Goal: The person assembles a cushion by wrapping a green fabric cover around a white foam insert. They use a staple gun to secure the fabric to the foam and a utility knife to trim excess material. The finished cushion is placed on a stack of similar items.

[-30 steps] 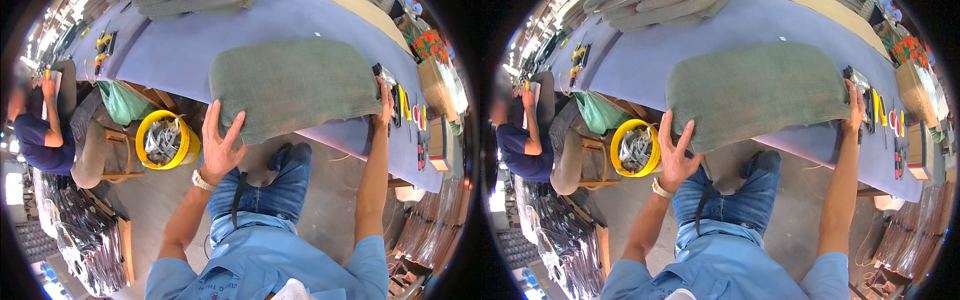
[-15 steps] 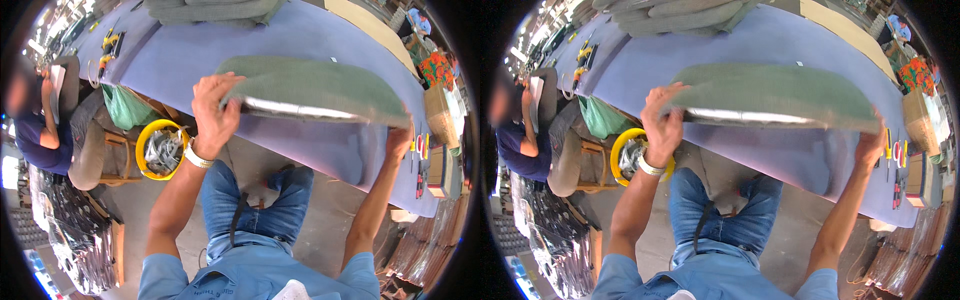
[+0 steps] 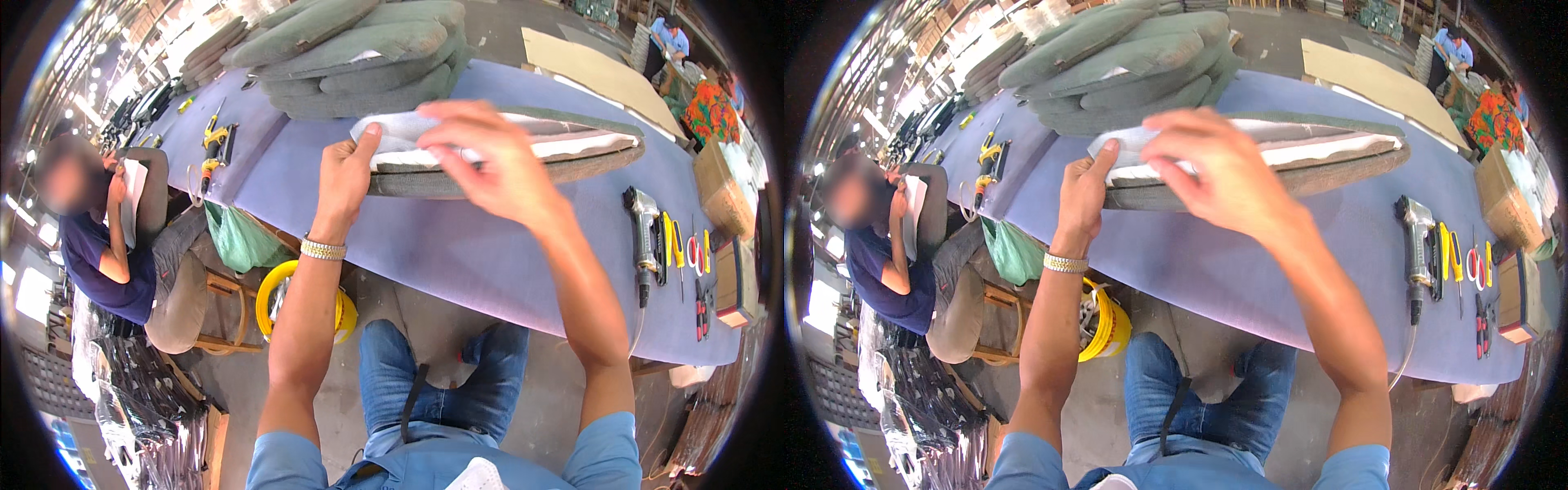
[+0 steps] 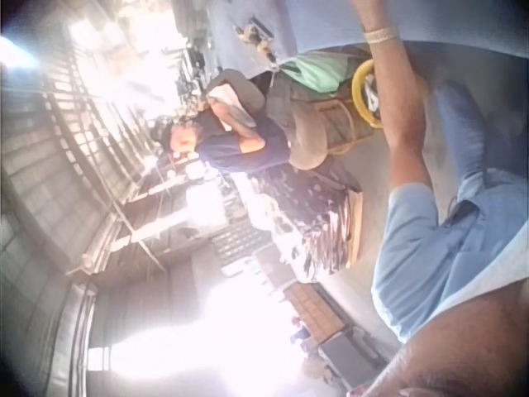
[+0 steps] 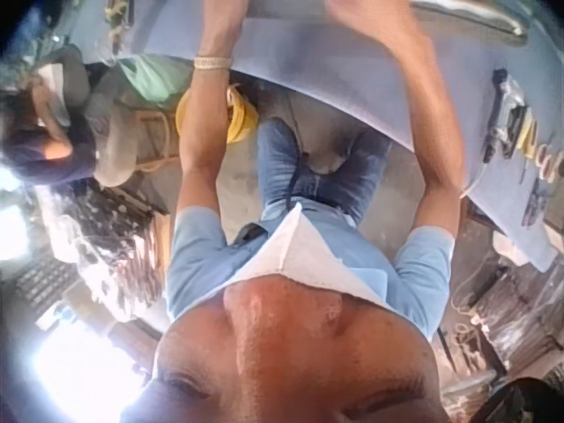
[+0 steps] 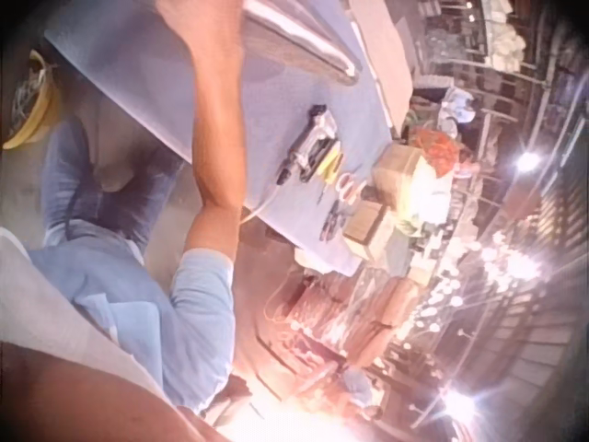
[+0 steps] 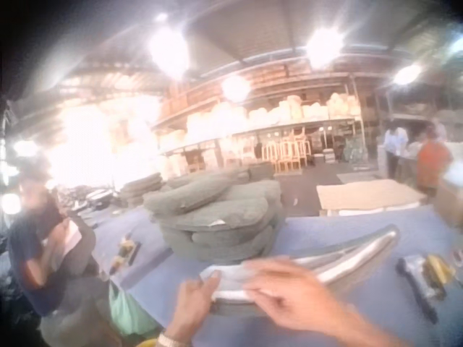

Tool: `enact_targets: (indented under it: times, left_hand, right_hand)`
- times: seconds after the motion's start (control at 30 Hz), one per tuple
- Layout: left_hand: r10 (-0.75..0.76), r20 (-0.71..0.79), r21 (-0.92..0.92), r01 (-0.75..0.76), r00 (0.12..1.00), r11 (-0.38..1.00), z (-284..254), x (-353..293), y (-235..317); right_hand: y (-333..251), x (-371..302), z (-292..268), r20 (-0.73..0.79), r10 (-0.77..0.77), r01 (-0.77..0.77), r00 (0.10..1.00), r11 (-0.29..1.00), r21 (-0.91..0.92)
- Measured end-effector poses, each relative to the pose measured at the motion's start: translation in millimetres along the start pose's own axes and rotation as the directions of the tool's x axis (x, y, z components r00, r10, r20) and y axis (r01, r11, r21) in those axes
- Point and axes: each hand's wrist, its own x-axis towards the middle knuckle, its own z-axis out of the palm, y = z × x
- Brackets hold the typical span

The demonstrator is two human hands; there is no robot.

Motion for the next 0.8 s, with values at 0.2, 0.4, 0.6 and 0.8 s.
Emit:
enact_targets:
  times: [0.2,0.4,0.6,0.8]
  left_hand:
    - [-0.107,0.112,-0.048,0.113,0.988,0.992,-17.0,16.6,-5.7]
    - [-0.136,0.083,-0.092,0.144,0.987,0.985,-11.5,17.7,-9.4]
    - [-0.025,-0.069,-0.366,-0.002,0.997,0.930,-6.5,9.5,-26.4]
    - [0.201,-0.298,-0.185,-0.263,0.933,0.947,13.7,11.7,-42.3]
  right_hand:
    - [-8.0,11.0,27.8,0.176,-0.009,0.042,0.984,0.982,-0.183]
    - [-11.1,15.2,42.0,0.223,-0.002,0.029,0.975,0.992,-0.119]
    - [-22.5,18.0,51.8,0.131,0.062,-0.059,0.989,0.998,-0.028]
    - [-5.7,28.3,49.5,0.183,0.328,-0.339,0.927,0.940,0.034]
